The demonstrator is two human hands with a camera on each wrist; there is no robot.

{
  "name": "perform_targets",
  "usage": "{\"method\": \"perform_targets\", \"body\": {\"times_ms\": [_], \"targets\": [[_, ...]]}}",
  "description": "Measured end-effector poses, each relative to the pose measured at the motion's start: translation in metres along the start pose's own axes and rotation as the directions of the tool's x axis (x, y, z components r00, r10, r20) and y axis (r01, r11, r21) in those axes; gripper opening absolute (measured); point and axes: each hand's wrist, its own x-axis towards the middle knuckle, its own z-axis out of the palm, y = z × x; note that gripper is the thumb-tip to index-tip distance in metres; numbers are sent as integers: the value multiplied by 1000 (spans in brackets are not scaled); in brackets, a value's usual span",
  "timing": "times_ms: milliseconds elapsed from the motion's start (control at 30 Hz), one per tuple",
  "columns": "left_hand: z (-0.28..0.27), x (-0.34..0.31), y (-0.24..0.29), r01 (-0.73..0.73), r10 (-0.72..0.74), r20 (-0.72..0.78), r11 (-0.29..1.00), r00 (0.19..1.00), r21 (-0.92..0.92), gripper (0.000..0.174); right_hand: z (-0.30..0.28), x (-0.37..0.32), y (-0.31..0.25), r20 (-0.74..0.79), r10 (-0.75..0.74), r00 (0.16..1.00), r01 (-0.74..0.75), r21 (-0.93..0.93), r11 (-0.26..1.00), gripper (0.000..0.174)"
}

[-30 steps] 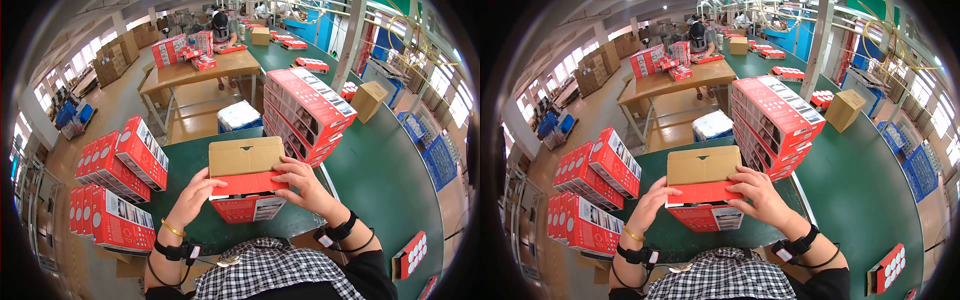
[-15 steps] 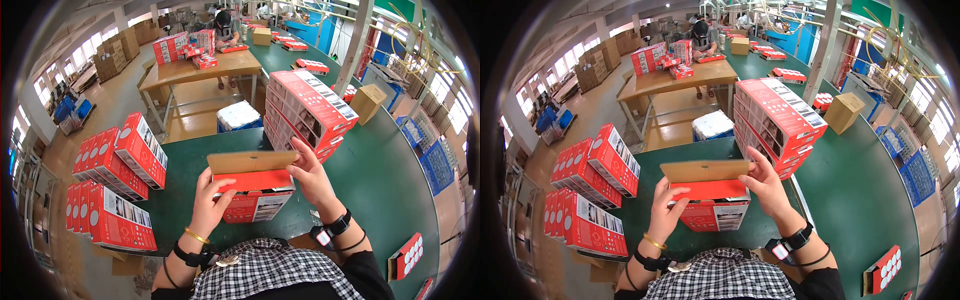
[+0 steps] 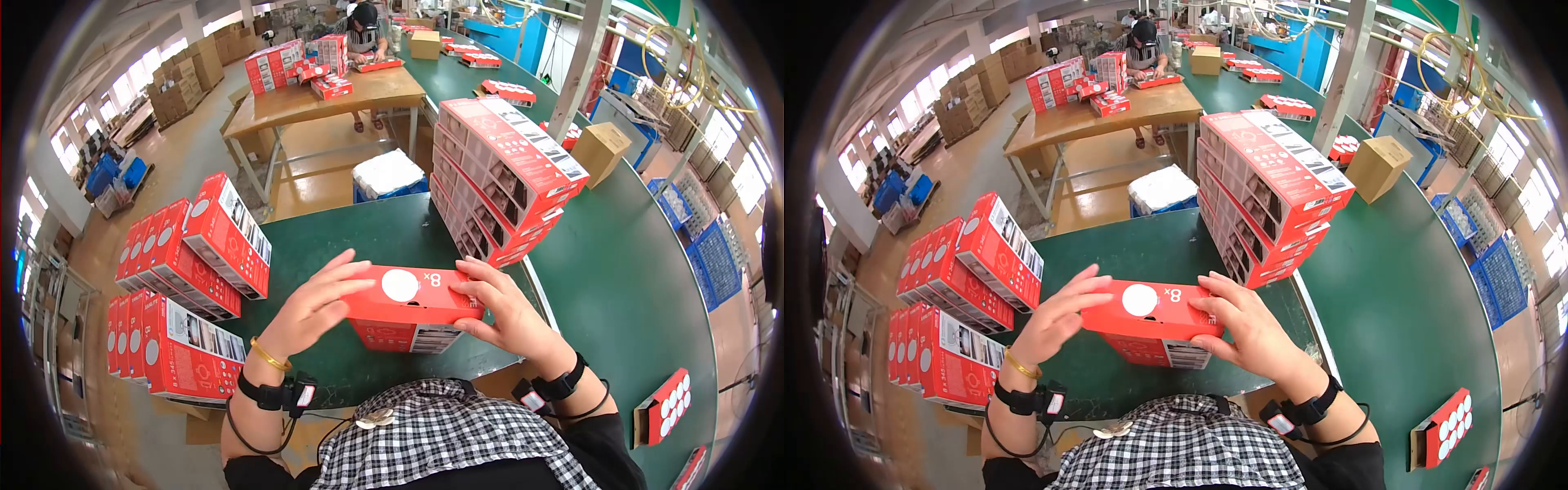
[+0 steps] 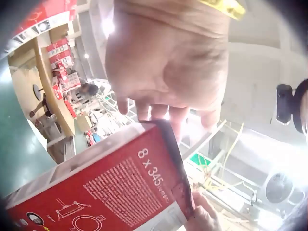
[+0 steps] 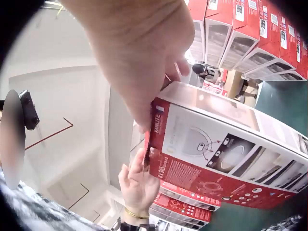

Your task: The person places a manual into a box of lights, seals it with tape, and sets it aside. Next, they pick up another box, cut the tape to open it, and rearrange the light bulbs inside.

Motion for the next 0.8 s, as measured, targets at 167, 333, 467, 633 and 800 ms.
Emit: {"method": "perform_targets", "body": {"times_ms": [167, 333, 467, 633, 800], "targets": [[6, 18, 9, -56, 31, 61, 883, 998, 466, 48, 5, 3, -10, -59, -57, 997, 51, -95, 994, 48], [-4, 35, 12, -120, 123, 27, 863, 992, 491, 36, 7, 11, -12, -220, 48, 974, -37, 56, 998, 38], [-3, 39, 2, -137, 155, 3, 865, 988, 483, 33, 14, 13, -12, -270, 40, 962, -49, -28, 998, 35], [-2, 39, -4, -231, 246, 53, 782, 968, 578, 33, 19, 14, -11, -297, -17, 955, -30, -152, 988, 33], [-2, 31, -7, -194, 194, 54, 834, 979, 516, 32, 12, 7, -17, -211, -29, 977, -4, -155, 988, 40]]}}
